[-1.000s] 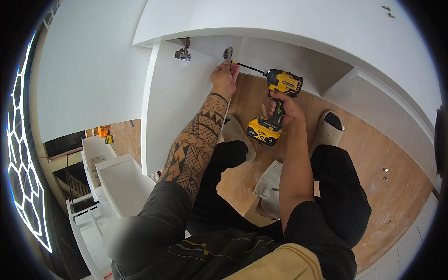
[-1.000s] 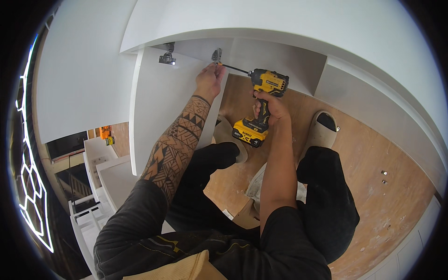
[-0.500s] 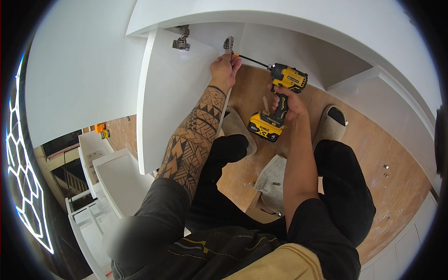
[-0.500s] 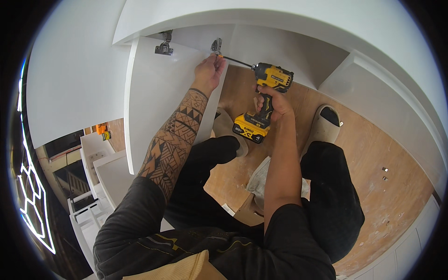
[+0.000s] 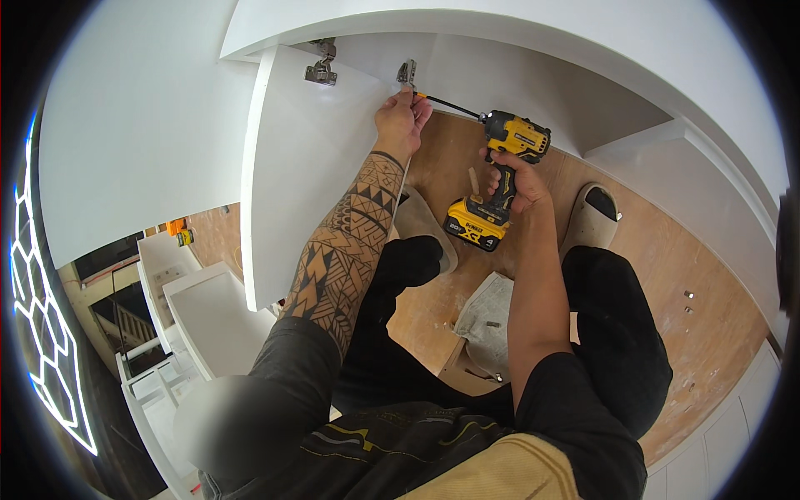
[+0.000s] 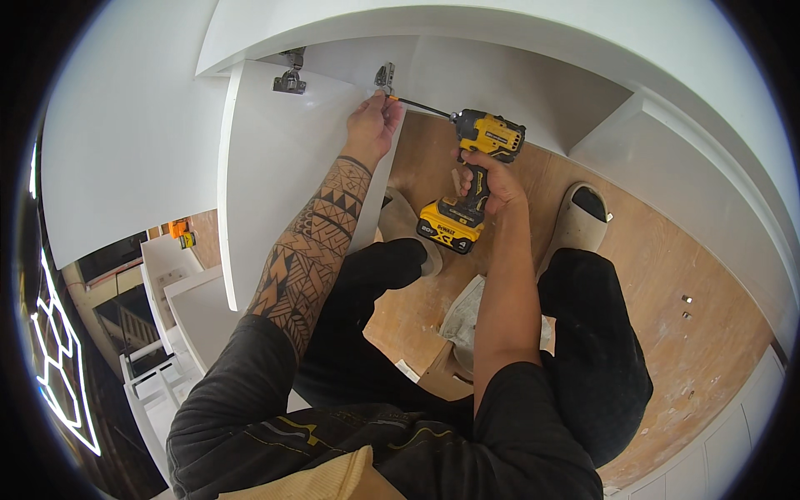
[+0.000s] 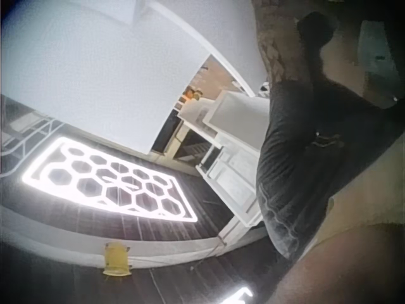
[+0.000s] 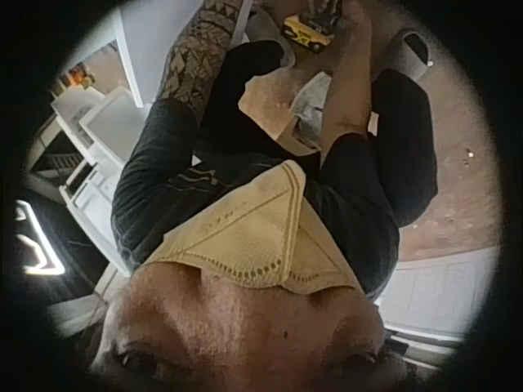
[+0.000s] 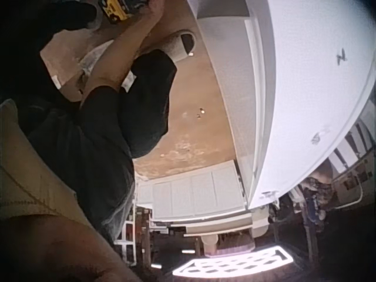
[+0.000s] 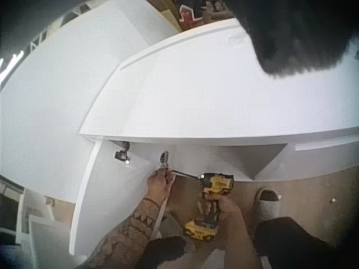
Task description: Using a power drill to install hinges and attach doors to a set of white kitchen cabinets.
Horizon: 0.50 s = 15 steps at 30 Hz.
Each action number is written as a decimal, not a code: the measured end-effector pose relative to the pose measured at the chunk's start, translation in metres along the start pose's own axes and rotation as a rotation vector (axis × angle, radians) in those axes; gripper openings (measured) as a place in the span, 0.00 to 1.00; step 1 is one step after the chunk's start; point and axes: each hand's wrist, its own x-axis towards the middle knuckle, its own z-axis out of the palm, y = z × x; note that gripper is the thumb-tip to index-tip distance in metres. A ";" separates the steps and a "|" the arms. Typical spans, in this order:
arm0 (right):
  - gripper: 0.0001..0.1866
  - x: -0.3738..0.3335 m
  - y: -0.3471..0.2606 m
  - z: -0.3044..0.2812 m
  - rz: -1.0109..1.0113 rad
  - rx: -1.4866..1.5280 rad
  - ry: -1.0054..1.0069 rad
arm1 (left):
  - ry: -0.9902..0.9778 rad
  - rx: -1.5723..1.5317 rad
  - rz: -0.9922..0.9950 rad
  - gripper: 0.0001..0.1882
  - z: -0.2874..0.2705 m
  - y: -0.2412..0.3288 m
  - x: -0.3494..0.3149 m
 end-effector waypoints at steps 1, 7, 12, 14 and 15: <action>0.13 0.000 0.000 -0.001 0.001 -0.013 0.003 | -0.005 0.003 -0.003 0.08 0.000 -0.001 0.000; 0.13 0.001 0.003 0.005 0.008 -0.013 0.029 | -0.053 -0.002 -0.048 0.10 -0.010 -0.003 0.007; 0.12 0.007 0.010 -0.003 -0.015 0.015 0.052 | -0.081 0.512 0.088 0.15 -0.004 0.024 -0.029; 0.12 0.008 0.007 -0.015 -0.045 0.011 0.092 | -0.165 0.687 0.524 0.12 0.013 0.060 -0.094; 0.12 0.015 0.007 -0.015 -0.034 -0.009 0.069 | -0.118 0.613 0.759 0.09 0.020 0.087 -0.129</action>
